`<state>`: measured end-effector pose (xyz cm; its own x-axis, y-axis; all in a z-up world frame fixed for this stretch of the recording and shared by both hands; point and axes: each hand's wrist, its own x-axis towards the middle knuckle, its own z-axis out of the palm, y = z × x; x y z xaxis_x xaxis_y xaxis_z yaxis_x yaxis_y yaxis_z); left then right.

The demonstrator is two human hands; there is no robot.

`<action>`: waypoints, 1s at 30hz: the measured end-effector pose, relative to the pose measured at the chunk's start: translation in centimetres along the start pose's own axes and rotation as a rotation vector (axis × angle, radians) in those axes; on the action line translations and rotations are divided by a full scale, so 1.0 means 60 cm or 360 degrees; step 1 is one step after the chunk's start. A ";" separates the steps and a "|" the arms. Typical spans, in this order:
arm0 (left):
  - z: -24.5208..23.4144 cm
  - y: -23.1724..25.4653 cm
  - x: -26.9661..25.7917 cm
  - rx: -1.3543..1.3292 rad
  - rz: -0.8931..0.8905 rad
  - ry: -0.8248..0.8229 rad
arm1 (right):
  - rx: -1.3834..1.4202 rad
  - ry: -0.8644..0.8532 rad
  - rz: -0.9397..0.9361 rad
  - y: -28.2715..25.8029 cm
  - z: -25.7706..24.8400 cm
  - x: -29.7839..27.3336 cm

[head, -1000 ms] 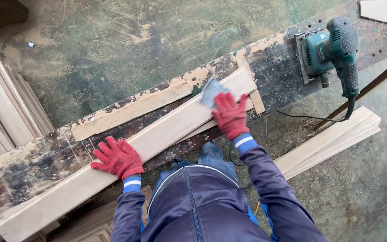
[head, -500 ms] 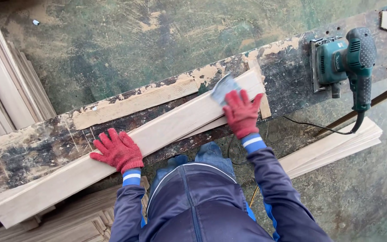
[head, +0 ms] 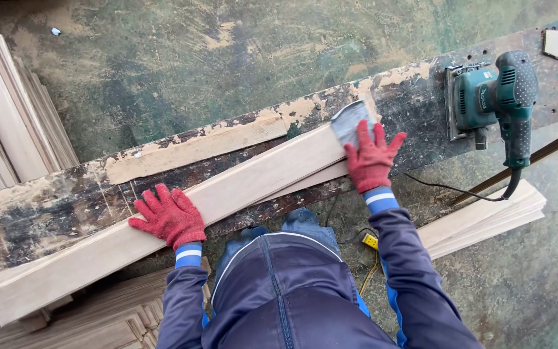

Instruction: Manually sanding a wood plank and then using an orbital sander to finish it.

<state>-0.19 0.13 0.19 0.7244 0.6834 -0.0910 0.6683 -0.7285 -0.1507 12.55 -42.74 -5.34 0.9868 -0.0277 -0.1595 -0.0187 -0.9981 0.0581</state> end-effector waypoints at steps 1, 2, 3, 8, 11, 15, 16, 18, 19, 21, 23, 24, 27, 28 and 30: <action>-0.005 0.009 0.000 0.0003 -0.0015 -0.0001 | 0.0001 -0.0001 -0.0015 -0.004 0.010 -0.002; -0.009 0.014 0.002 -0.0010 -0.0011 -0.0028 | 0.0211 0.0100 -0.0018 -0.012 0.020 -0.004; -0.014 0.005 -0.004 -0.0008 -0.0043 -0.0061 | 0.0431 0.0182 -0.0056 -0.030 0.034 -0.009; 0.020 -0.010 -0.003 0.0009 -0.0026 0.0062 | 0.0782 0.0534 -0.0784 -0.186 0.020 -0.120; 0.026 -0.012 0.002 -0.0019 0.0006 0.0098 | 0.0565 0.0460 -0.0860 -0.130 0.030 -0.092; 0.017 -0.012 -0.001 -0.0102 0.0015 0.0075 | 0.0067 0.0097 -0.0256 0.012 0.046 -0.011; 0.042 -0.022 0.003 -0.0107 -0.0004 0.0071 | 0.0061 0.0099 -0.0275 0.009 0.042 -0.008; 0.092 -0.048 0.005 -0.0561 0.0232 0.0498 | 0.0227 0.0165 -0.0369 -0.001 0.035 -0.003; 0.080 -0.067 0.004 -0.0559 0.0211 0.0498 | 0.0224 0.0163 -0.0390 -0.034 0.033 -0.016; 0.056 -0.102 0.002 -0.0826 0.0353 0.0132 | 0.0268 0.0139 -0.0522 -0.096 0.033 -0.047; 0.067 -0.121 0.008 -0.0663 0.0476 -0.0014 | 0.0369 0.0139 -0.0806 -0.189 -0.003 -0.093; 0.074 -0.129 0.007 -0.0498 0.0608 -0.0157 | 0.0475 0.0141 -0.1080 -0.231 -0.020 -0.119; 0.065 -0.126 0.023 -0.0456 0.0556 -0.0306 | 0.0588 0.0256 -0.1556 -0.347 -0.038 -0.173; 0.053 -0.122 0.019 -0.0455 0.0550 -0.0301 | 0.0589 0.0259 -0.1563 -0.343 -0.046 -0.172; 0.026 -0.121 0.012 -0.0450 0.0430 -0.0355 | 0.0412 0.0343 -0.1655 -0.340 -0.060 -0.177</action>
<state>-4.75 5.99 -0.31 0.8458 0.4377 -0.3049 0.5024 -0.8457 0.1796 3.03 -21.87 -1.26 0.5467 0.8205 0.1668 0.8320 -0.5101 -0.2181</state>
